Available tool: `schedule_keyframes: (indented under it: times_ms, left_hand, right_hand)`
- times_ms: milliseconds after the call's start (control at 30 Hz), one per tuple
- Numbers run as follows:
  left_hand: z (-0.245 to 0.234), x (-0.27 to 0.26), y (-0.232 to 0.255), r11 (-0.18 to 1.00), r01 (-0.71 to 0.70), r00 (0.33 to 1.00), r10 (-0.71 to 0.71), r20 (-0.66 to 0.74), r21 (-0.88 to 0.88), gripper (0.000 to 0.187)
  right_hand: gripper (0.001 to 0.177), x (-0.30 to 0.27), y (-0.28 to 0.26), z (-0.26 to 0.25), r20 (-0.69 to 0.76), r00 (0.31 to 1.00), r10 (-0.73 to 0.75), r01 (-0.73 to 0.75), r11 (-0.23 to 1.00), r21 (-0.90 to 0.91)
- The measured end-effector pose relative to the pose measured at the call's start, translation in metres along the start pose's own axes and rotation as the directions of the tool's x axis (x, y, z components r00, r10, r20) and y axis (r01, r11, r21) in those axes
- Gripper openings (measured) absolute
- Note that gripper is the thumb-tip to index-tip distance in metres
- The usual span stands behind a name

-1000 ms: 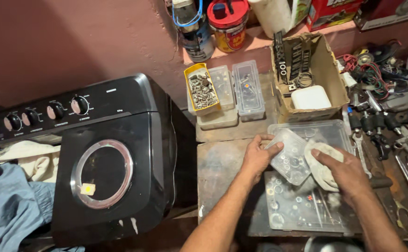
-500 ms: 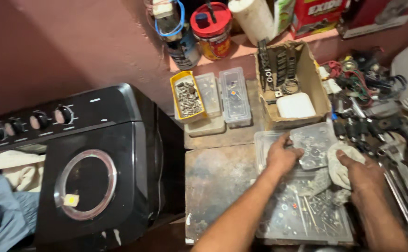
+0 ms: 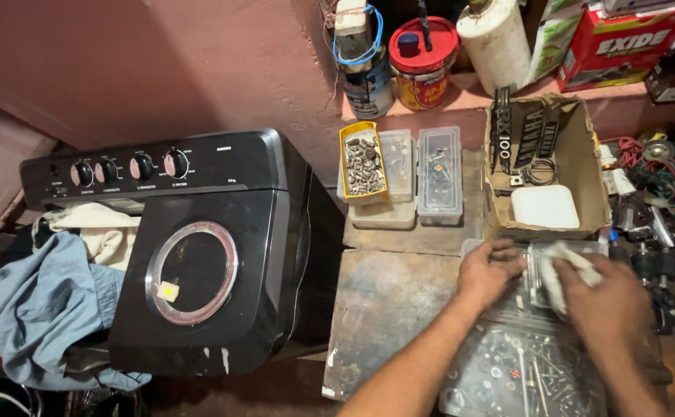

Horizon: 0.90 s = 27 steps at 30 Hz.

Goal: The person sorts various metal washers, screws, and bolts from a cloth and small containers into different plastic storage bins by hand.

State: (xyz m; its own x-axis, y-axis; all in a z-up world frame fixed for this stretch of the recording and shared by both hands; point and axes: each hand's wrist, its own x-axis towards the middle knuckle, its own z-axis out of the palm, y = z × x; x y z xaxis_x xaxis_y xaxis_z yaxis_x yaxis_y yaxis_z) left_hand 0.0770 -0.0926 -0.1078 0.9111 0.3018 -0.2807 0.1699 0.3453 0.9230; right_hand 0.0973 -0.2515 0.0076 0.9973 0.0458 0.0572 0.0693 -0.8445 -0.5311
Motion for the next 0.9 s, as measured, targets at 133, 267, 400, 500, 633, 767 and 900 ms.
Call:
schedule_keyframes:
  times_ms: [133,267,400,500,633,767,900]
  left_hand:
    - [-0.017,-0.012,0.029,1.0,-0.025,0.998,0.025,-0.053,-0.002,0.041]
    - [-0.043,-0.028,0.064,0.985,-0.023,0.985,-0.007,-0.174,-0.172,0.034]
    - [-0.087,-0.032,0.098,0.973,0.102,0.91,-0.176,-0.376,-0.209,0.042]
    - [-0.121,-0.012,0.121,0.962,-0.141,0.83,-0.014,-0.558,-0.235,0.055]
    - [-0.156,0.012,0.148,0.95,-0.087,0.76,-0.131,-0.636,-0.301,0.073]
    - [-0.18,0.038,0.158,0.913,-0.012,0.714,-0.278,-0.642,-0.408,0.076]
    - [-0.196,0.055,0.138,0.9,-0.05,0.713,-0.271,-0.647,-0.432,0.064]
  right_hand:
    - [0.044,-0.005,-0.043,0.013,0.064,0.998,0.024,-0.038,0.974,0.223]
    - [0.048,-0.006,-0.063,0.019,0.006,0.974,-0.226,0.219,0.947,0.235]
    - [0.056,0.014,-0.069,0.027,0.039,0.956,-0.29,0.287,0.956,0.065]
    - [0.048,0.021,-0.065,0.037,0.147,0.956,-0.252,0.257,0.966,-0.018]
    - [0.044,0.03,-0.06,0.041,0.18,0.955,-0.235,0.25,0.966,-0.064]
    - [0.043,0.038,-0.062,0.044,0.192,0.956,-0.221,0.247,0.961,-0.122]
    - [0.047,0.037,-0.059,0.049,0.156,0.952,-0.262,0.285,0.947,-0.146]
